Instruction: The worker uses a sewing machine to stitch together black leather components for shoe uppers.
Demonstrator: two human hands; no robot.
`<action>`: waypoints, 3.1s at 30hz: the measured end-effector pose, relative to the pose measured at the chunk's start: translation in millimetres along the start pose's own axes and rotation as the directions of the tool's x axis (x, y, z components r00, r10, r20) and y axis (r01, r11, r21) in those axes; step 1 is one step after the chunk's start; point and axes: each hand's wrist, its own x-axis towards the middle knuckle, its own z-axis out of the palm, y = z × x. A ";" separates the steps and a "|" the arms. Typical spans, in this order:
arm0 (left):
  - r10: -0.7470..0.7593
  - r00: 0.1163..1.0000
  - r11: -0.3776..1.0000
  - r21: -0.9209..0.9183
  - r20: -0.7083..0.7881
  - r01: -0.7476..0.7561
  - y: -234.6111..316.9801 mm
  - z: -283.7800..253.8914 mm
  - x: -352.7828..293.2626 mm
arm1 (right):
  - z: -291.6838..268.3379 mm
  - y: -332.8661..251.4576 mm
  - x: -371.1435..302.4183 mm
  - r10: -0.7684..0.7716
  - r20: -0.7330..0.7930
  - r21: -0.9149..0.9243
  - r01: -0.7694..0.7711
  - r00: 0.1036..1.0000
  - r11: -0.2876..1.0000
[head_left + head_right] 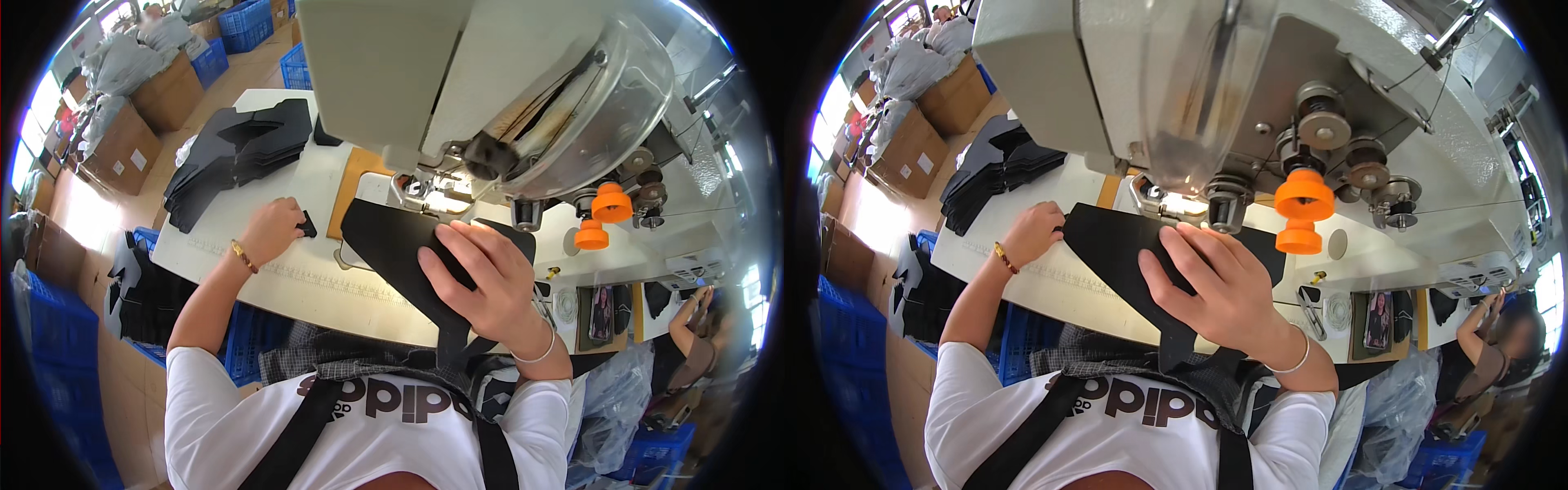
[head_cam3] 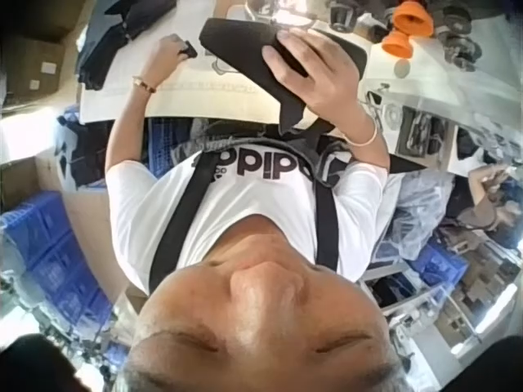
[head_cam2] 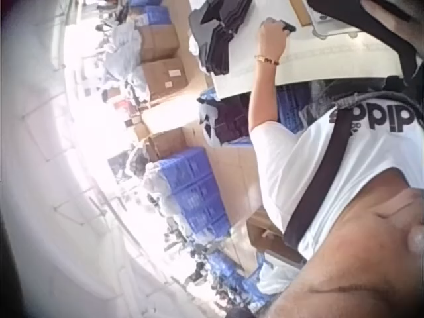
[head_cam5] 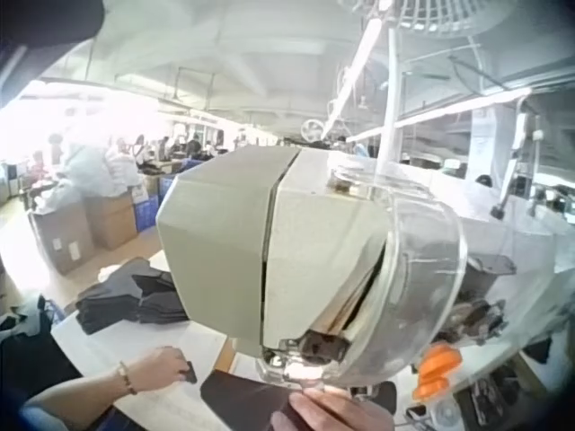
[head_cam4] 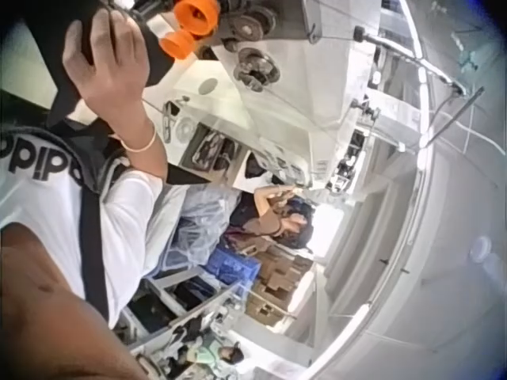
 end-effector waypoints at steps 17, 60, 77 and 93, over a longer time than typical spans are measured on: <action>0.102 0.948 0.981 0.190 -0.301 -0.045 4.7 18.7 9.2 | 24.4 16.2 -12.5 0.143 0.172 -0.018 -0.142 0.975 0.990; 0.508 0.636 0.814 0.080 -0.580 -0.576 159.3 -47.0 43.3 | 7.5 20.2 -11.6 0.029 0.182 0.003 -0.030 0.983 1.000; 0.465 0.696 0.823 -0.022 -0.548 -0.567 158.5 -42.8 38.9 | 6.8 19.1 -6.9 0.032 0.189 0.018 -0.036 0.981 0.999; 0.519 0.505 0.816 0.223 -0.690 -0.533 158.8 -54.4 45.7 | 3.8 22.8 -14.2 0.078 0.287 0.219 -0.145 0.955 0.965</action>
